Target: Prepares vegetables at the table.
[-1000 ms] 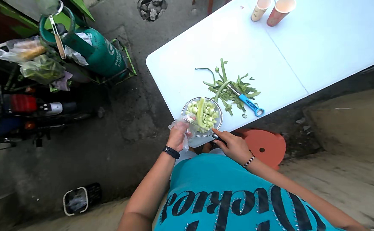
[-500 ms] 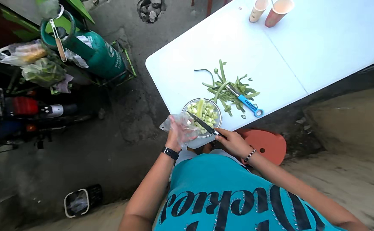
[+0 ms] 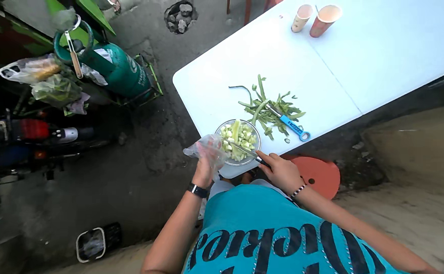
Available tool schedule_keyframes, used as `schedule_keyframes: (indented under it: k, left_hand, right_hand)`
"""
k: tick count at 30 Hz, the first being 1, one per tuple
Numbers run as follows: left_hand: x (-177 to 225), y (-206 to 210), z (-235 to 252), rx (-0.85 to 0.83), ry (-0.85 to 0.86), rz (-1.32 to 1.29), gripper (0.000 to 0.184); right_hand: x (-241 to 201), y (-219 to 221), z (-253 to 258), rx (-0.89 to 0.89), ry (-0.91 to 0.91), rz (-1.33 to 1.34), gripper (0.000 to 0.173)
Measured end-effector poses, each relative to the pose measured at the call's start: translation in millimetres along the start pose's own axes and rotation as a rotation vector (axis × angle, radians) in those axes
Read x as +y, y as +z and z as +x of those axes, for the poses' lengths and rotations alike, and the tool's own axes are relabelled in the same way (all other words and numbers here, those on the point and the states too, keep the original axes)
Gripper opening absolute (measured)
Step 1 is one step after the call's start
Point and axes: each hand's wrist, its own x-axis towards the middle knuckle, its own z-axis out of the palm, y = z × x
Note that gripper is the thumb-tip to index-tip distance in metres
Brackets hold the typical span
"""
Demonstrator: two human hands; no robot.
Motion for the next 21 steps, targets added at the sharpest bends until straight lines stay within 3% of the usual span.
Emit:
schedule_keyframes:
  k: [3,9,11,16,18,21]
  left_hand:
    - [-6.2,7.7,-2.2,-0.024,0.121,0.188,0.093]
    - [7.0,24.0,15.2,-0.062,0.076,0.602,0.079]
    - [12.3,25.8,17.4,0.001,0.109,0.485,0.077]
    - [14.0,18.9,16.1,0.054,0.051,-0.141,0.081]
    - [10.2,21.0,12.5,0.058,0.027,-0.22,0.08]
    - [1.3,27.5,8.7,0.03,-0.01,-0.297,0.073]
  right_hand:
    - [-2.2,-3.7,-2.6,0.024,-0.014,-0.084,0.05]
    - [-1.8,-4.6,-11.1,0.159,-0.138,-0.171,0.048]
    - [0.6,-15.1,-15.4,0.088,-0.048,-0.151,0.05]
    - [28.6,-33.0,-23.5,-0.037,0.154,0.057,0.048]
    - [31.4,-33.3,-23.6,-0.022,0.137,0.179,0.047]
    - [14.3,-29.8,-18.6,0.018,-0.04,0.436,0.049]
